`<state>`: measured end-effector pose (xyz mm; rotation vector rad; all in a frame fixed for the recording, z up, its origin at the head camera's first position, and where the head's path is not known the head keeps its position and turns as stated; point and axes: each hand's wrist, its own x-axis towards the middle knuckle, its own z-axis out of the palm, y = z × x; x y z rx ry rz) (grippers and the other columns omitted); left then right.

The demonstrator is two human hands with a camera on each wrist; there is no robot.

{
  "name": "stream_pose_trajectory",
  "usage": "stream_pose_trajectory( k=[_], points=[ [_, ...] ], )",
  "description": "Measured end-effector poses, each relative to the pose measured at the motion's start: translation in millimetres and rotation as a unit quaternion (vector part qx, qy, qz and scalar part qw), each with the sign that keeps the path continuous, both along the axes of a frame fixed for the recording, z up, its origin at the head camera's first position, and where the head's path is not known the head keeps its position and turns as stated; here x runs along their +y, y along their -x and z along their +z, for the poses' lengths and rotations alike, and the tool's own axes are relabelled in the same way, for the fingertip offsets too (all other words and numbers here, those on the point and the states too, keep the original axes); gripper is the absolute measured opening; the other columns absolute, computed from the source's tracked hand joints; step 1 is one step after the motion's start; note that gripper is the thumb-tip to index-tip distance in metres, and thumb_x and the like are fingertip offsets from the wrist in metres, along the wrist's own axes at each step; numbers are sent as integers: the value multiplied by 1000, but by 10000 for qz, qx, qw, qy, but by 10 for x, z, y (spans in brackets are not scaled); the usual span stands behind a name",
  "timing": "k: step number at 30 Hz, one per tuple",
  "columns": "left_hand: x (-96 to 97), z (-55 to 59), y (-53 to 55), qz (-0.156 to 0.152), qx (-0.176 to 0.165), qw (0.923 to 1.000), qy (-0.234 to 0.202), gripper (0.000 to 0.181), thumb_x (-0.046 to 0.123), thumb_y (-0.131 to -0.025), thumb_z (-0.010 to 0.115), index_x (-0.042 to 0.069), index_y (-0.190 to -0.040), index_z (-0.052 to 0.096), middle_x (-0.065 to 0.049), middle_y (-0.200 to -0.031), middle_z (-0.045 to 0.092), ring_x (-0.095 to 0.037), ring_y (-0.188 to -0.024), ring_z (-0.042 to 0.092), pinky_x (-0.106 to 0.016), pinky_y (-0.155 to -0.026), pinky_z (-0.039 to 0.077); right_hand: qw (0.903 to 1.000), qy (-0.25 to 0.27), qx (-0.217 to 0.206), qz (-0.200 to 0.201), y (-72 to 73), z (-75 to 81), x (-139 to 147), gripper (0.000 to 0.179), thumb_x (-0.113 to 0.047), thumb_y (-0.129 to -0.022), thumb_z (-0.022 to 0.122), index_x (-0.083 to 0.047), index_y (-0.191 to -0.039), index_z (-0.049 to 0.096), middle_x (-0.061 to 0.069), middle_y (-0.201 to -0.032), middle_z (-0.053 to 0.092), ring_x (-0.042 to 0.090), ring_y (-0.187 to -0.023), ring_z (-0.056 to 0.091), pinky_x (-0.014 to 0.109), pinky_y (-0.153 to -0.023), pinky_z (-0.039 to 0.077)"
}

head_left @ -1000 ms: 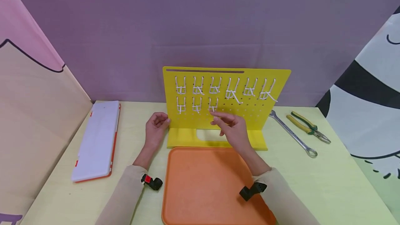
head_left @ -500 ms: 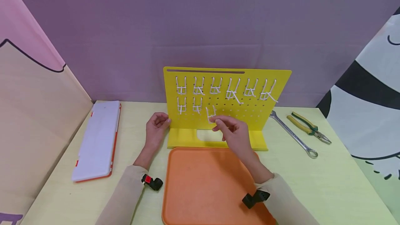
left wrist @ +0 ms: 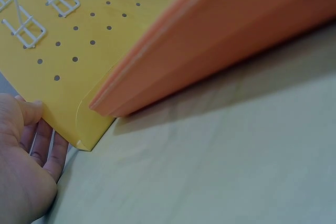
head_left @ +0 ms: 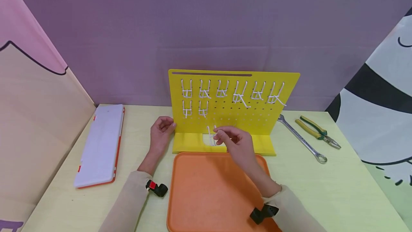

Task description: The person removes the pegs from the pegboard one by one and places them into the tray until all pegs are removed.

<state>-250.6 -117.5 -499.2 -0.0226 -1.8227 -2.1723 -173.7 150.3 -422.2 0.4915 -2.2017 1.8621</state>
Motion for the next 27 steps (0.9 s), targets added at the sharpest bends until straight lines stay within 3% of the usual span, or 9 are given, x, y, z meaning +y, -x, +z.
stream_pose_trajectory(
  k=[7,16,23,27],
  points=[
    [4,-4,4,18,-14,10000,-7,16,-16,-100,71,-16,-114,62,4,-93,69,-7,-85,66,-16,-81,56,9989,-89,-379,275,-78,-44,-68,15,-4,-107,72,7,-115,80,26,-93,76,24,-78,74,24,-54,44],
    [4,1,-2,11,-38,10000,-16,16,-17,-99,71,-14,-113,64,5,-93,69,-7,-85,66,-16,-82,56,9957,-34,-660,656,-140,-97,-202,15,1,-105,73,10,-115,78,33,-95,74,29,-75,74,36,-71,66],
    [2,-1,-1,74,19,10000,-13,16,-17,-98,71,-16,-112,63,5,-92,69,-6,-85,66,-16,-81,56,9913,-87,-762,1072,-168,-168,-319,14,0,-107,70,9,-114,78,27,-92,75,22,-72,73,32,-74,66],
    [-2,4,-2,71,13,10000,-12,19,-17,-98,71,-18,-114,62,6,-93,69,-6,-85,66,-16,-81,56,9899,-103,-775,1179,-186,-215,-394,15,-1,-107,71,10,-113,78,27,-92,75,24,-71,73,33,-73,66]
  ],
)
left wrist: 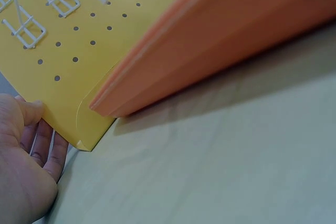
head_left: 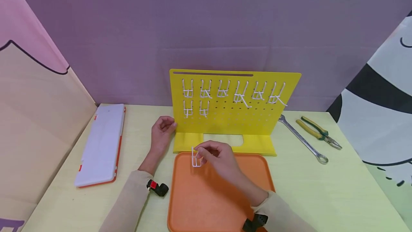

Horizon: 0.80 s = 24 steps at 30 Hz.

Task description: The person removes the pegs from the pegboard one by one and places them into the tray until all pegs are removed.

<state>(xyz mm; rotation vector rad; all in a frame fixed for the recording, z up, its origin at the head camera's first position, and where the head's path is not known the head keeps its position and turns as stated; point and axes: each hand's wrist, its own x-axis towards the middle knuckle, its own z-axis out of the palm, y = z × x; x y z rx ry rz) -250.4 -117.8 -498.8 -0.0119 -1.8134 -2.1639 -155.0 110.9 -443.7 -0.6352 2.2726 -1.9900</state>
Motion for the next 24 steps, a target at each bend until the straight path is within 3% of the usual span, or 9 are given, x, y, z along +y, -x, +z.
stream_pose_trajectory(
  k=[14,24],
  points=[
    [-6,8,-20,-45,85,9999,139,15,-15,-100,72,-13,-112,64,4,-95,70,-5,-88,67,-16,-82,56,9987,-497,-132,23,-29,-119,-283,13,-8,-107,74,0,-111,84,21,-89,77,31,-74,72,30,-67,62],
    [-6,7,-16,-20,16,9998,172,12,-12,-100,73,-5,-109,68,1,-96,71,-8,-88,68,-17,-83,57,9980,-541,-327,-37,3,-172,-355,14,-7,-107,73,1,-109,84,21,-88,78,32,-73,73,25,-62,56]
  ],
)
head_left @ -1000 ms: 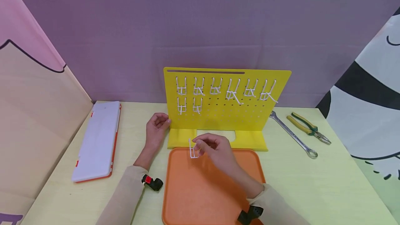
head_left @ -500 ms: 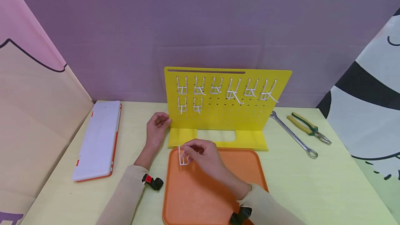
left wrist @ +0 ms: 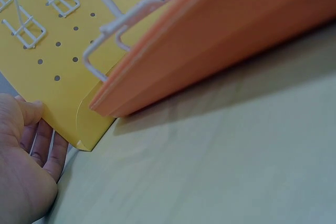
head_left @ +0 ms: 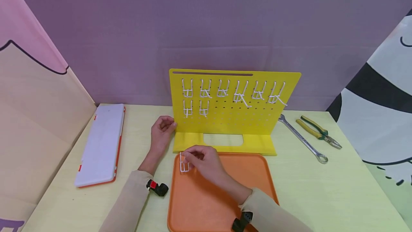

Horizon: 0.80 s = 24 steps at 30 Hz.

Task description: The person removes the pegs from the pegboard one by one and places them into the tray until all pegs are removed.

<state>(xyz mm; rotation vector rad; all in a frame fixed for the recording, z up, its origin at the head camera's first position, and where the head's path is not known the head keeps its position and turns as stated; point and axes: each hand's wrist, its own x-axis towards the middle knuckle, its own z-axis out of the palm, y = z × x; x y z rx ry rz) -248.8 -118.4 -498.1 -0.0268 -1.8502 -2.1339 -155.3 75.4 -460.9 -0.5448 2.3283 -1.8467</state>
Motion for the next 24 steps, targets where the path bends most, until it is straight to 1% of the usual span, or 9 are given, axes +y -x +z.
stream_pose_trajectory(
  k=[5,12,19,24],
  points=[
    [-3,-1,0,19,-62,10000,68,14,-11,-100,74,-10,-112,66,2,-96,70,-7,-88,67,-17,-84,57,9999,-42,-138,19,13,-29,-14,13,-6,-106,74,1,-109,84,20,-87,78,28,-69,72,21,-56,50],
    [6,-4,4,0,-33,10000,-48,13,-12,-100,73,-9,-110,66,4,-94,70,-7,-87,67,-17,-82,56,9992,-128,-372,66,15,-56,-27,13,-7,-106,74,0,-110,84,18,-89,80,19,-67,69,22,-54,51],
    [8,-1,0,-6,3,10000,-5,14,-13,-100,73,-10,-111,65,3,-95,69,-7,-87,67,-17,-82,56,9986,-173,-441,245,10,-54,-24,15,-12,-106,77,1,-111,84,16,-91,82,16,-68,70,22,-54,50],
    [1,-13,6,1,33,10000,8,13,-13,-100,73,-10,-110,66,2,-94,70,-7,-86,67,-17,-82,57,9982,-194,-498,289,10,-50,-26,16,-14,-106,77,0,-112,84,14,-91,82,17,-68,71,21,-54,51]
  ],
)
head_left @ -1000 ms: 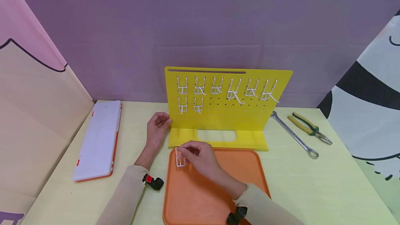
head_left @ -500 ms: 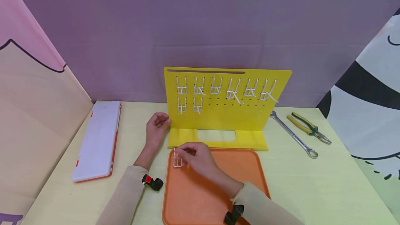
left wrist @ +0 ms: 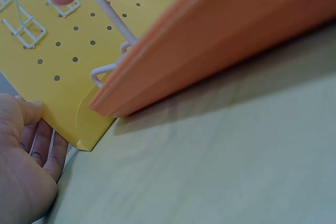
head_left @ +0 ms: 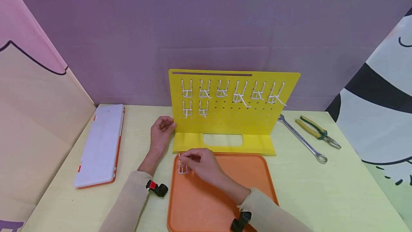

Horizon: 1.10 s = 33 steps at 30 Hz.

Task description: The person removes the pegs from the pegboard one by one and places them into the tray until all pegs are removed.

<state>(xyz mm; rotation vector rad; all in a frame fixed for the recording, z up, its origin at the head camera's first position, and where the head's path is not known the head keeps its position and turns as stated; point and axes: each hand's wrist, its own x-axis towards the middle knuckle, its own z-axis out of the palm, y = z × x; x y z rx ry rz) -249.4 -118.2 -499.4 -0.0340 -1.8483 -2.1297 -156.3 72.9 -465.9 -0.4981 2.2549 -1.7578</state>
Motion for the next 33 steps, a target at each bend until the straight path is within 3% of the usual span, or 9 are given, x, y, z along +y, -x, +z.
stream_pose_trajectory(
  k=[16,24,27,33],
  points=[
    [-8,-7,2,-28,23,10000,-63,12,-14,-100,72,-8,-108,66,3,-93,70,-7,-86,67,-17,-81,57,9997,16,55,232,31,-3,49,17,-10,-105,76,1,-118,82,20,-92,80,19,-67,67,24,-56,53],
    [-13,5,-6,-3,-47,10000,1,13,-13,-100,73,-9,-110,66,2,-95,70,-8,-86,67,-17,-82,57,9986,145,398,306,66,60,104,18,-10,-106,76,1,-119,82,22,-93,80,36,-66,70,31,-56,58],
    [-11,7,-9,3,-47,10000,19,12,-12,-101,73,-9,-110,66,2,-95,70,-8,-86,67,-17,-82,57,9983,173,512,198,77,108,122,18,-8,-107,74,2,-120,81,22,-94,79,42,-70,71,29,-56,57],
    [-1,1,-7,19,-70,9999,97,17,-9,-101,75,-12,-114,65,-7,-100,72,-8,-88,67,-17,-84,57,9973,220,669,-206,131,230,197,18,-8,-107,73,1,-120,81,23,-97,80,40,-74,73,26,-57,52]
  ],
)
